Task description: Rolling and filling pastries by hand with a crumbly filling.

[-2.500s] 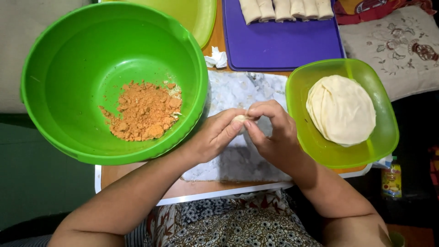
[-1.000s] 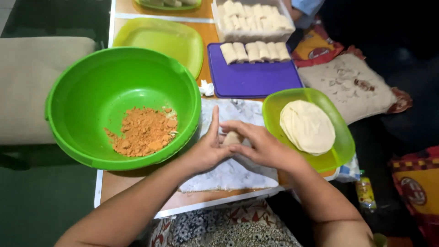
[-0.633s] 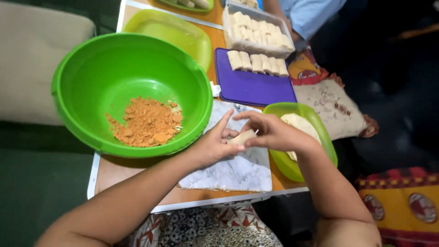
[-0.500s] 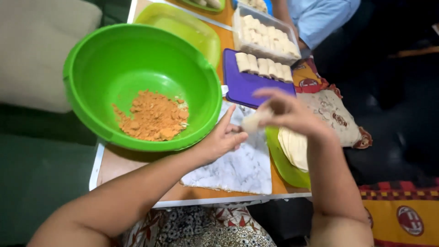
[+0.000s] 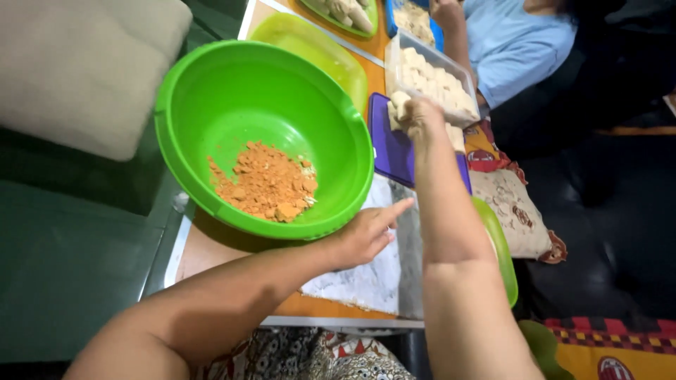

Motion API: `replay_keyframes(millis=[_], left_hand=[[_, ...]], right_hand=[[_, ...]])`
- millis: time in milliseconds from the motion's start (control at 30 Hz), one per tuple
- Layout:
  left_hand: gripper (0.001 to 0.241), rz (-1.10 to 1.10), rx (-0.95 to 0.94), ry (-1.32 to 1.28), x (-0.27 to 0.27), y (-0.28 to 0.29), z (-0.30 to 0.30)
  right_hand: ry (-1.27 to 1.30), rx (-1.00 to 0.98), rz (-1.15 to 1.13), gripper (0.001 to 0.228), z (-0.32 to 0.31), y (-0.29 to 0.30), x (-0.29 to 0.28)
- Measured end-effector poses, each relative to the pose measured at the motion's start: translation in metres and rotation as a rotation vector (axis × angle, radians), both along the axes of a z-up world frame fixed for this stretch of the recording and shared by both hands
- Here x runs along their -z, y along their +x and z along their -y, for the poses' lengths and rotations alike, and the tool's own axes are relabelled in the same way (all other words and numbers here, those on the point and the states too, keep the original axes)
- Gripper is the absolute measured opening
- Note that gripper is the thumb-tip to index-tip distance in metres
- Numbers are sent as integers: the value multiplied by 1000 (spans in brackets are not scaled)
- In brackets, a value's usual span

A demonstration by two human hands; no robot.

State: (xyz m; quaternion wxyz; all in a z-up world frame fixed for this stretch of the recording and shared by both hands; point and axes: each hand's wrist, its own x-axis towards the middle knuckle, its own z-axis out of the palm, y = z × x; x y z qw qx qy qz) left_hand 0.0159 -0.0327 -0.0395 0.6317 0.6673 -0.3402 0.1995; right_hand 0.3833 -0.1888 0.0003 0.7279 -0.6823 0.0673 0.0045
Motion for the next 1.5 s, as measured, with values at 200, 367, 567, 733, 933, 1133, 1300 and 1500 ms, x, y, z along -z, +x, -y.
replay_keyframes(millis=[200,367,567,733,933,1133,1300,1500], left_hand=[[77,6,-40,-17,-1,0,0],[78,-5,-33,35,-5,-4,-2],[79,-13,-38,78,-7,-5,-5],[80,-22,-30,62,-5,-4,-5],[80,-27,-28,76,-9,-6,-7],[80,-25,-32,72,-6,-3,-7],[78,-1,-41,64,-4,-4,-7],[71,37,-58,93,-2,-2,-9]], right_hand=[[-107,34,166,27,27,83,71],[-284,202,196,27,-23,29,33],[-427,255,190,20,-46,4,26],[-611,275,104,17,-52,-17,22],[-899,183,76,19,-76,-62,-20],[-1188,152,-23,18,-72,-68,-32],[-1319,182,-52,18,-59,-59,-24],[-1178,76,479,34,-23,-34,-28]])
